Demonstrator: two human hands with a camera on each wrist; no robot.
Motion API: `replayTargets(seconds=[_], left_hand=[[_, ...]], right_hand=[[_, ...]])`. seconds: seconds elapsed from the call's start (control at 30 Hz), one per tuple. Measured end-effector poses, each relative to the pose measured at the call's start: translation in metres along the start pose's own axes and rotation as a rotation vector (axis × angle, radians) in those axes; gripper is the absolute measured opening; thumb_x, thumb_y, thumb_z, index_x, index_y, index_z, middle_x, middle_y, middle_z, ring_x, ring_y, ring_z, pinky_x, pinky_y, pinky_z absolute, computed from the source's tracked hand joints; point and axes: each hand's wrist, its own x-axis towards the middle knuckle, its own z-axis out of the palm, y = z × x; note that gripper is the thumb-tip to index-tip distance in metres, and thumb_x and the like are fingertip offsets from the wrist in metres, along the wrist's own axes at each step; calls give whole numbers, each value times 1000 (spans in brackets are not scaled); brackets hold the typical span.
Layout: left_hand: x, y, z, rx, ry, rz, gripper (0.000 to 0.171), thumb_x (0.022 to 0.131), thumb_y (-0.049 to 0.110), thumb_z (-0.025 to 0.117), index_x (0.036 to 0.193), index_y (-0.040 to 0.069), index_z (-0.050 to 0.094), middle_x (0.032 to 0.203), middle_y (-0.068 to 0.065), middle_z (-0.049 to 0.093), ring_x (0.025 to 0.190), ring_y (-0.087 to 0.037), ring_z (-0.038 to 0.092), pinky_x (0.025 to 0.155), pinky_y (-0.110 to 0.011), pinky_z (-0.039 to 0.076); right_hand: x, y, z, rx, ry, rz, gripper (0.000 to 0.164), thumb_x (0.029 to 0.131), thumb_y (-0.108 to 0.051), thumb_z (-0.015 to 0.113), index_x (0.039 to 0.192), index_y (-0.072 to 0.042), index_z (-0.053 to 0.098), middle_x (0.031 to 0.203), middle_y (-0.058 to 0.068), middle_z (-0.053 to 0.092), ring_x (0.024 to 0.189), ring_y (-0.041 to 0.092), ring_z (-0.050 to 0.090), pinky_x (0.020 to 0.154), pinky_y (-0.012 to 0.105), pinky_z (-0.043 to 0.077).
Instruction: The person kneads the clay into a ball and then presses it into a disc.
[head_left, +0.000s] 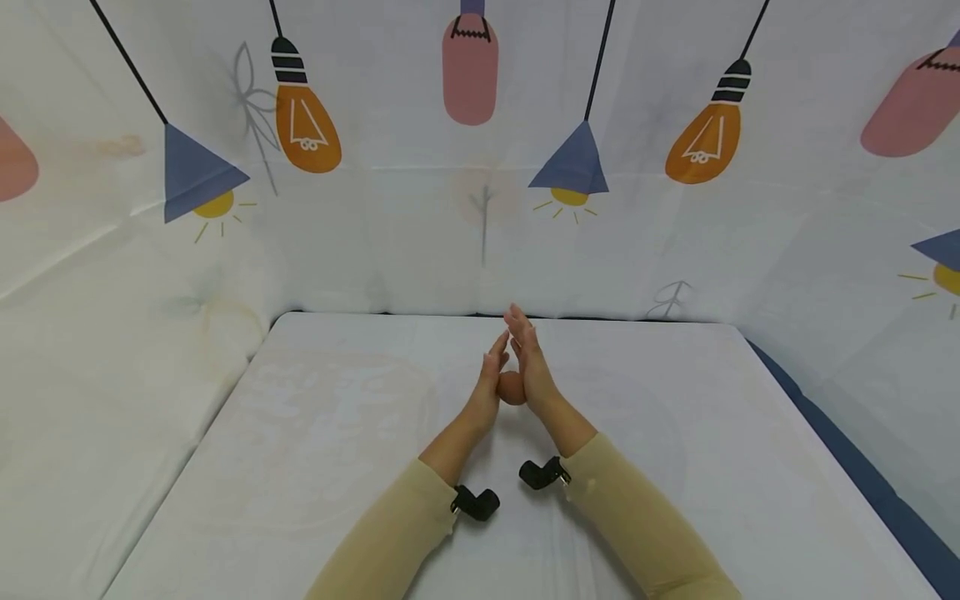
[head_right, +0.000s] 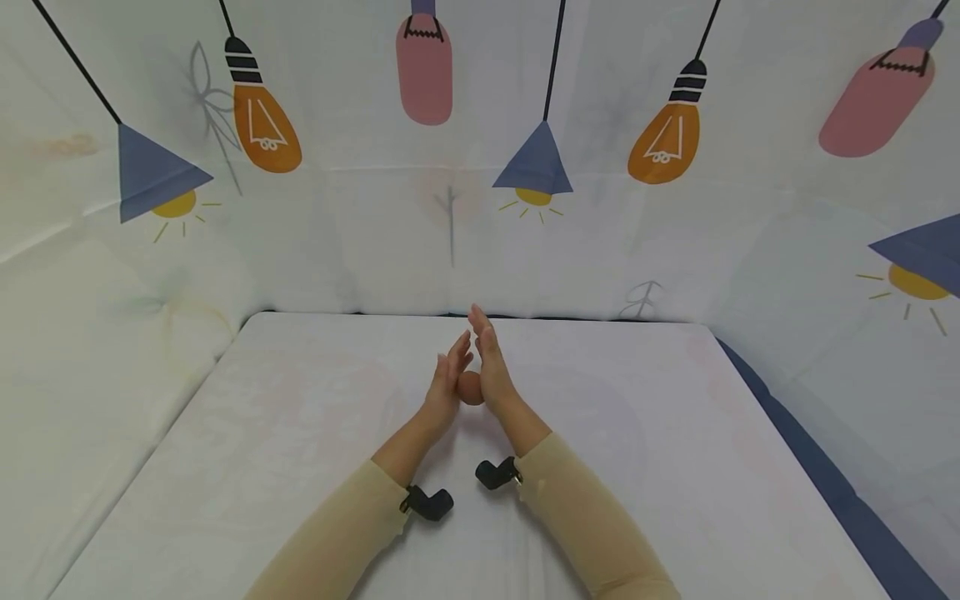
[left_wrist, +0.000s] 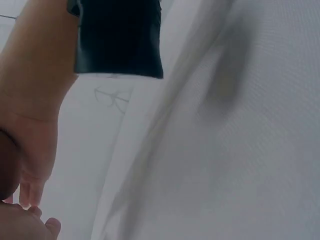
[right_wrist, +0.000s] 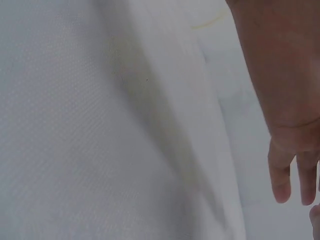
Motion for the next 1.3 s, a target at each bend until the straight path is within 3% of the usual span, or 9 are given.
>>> replayTargets(seconds=[0.1,0.23,0.47,0.53,0.67,0.83,1.07,1.17,1.3], left_hand=[[0,4,-1,-94,20,46,94,93,80,10,162,16,8,168,-4,0,152,-37,2,116,-65,0],[2,8,0,-143,79,104,92,96,77,13,162,13,10,168,-2,5,153,-30,1,118,-61,-2],[4,5,1,-15,212,102,91,95,78,19,162,17,7,168,-3,3,153,-26,2,118,-60,1],[5,4,0,18,217,103,94,92,81,22,162,20,5,168,-2,0,153,-25,1,117,-62,0],[8,5,-4,111,219,128,104,87,87,25,162,17,5,168,-8,-2,152,-30,-1,115,-65,2],[8,3,-9,256,247,81,107,86,88,19,161,13,10,167,-12,0,152,-35,1,113,-70,5],[8,-1,-9,382,170,26,110,83,90,10,162,14,11,167,-15,1,151,-39,3,108,-77,5],[7,-6,-7,339,109,20,114,82,92,12,161,10,8,166,-17,2,151,-40,4,111,-73,7],[5,-12,-4,209,28,22,101,93,81,13,160,6,4,166,-18,1,150,-44,6,115,-68,9]], right_hand=[[-1,6,1,3,-23,40,64,108,-44,12,160,-8,17,163,14,23,151,25,16,121,47,8],[-5,11,7,46,-56,62,71,106,-54,15,160,-8,19,164,14,21,152,27,15,121,51,6],[-13,10,21,86,-102,41,77,103,-64,13,161,-13,20,165,11,23,151,28,19,120,51,12],[-15,7,24,102,-103,41,77,103,-65,13,161,-16,21,164,9,24,150,27,21,119,52,17],[-20,1,27,127,-88,68,77,102,-65,11,161,-17,21,164,11,24,149,29,23,117,55,22],[-21,-5,26,152,-34,79,84,100,-70,14,160,-12,22,162,18,25,150,33,21,119,55,15],[-12,-17,17,179,44,26,91,97,-75,18,159,-9,22,160,18,30,149,36,22,119,52,18],[-7,-20,11,170,65,5,87,100,-71,18,159,-8,21,160,15,31,149,33,24,120,49,18],[1,-21,4,142,75,-16,80,104,-64,19,157,-4,25,159,17,32,148,31,25,120,46,19]])
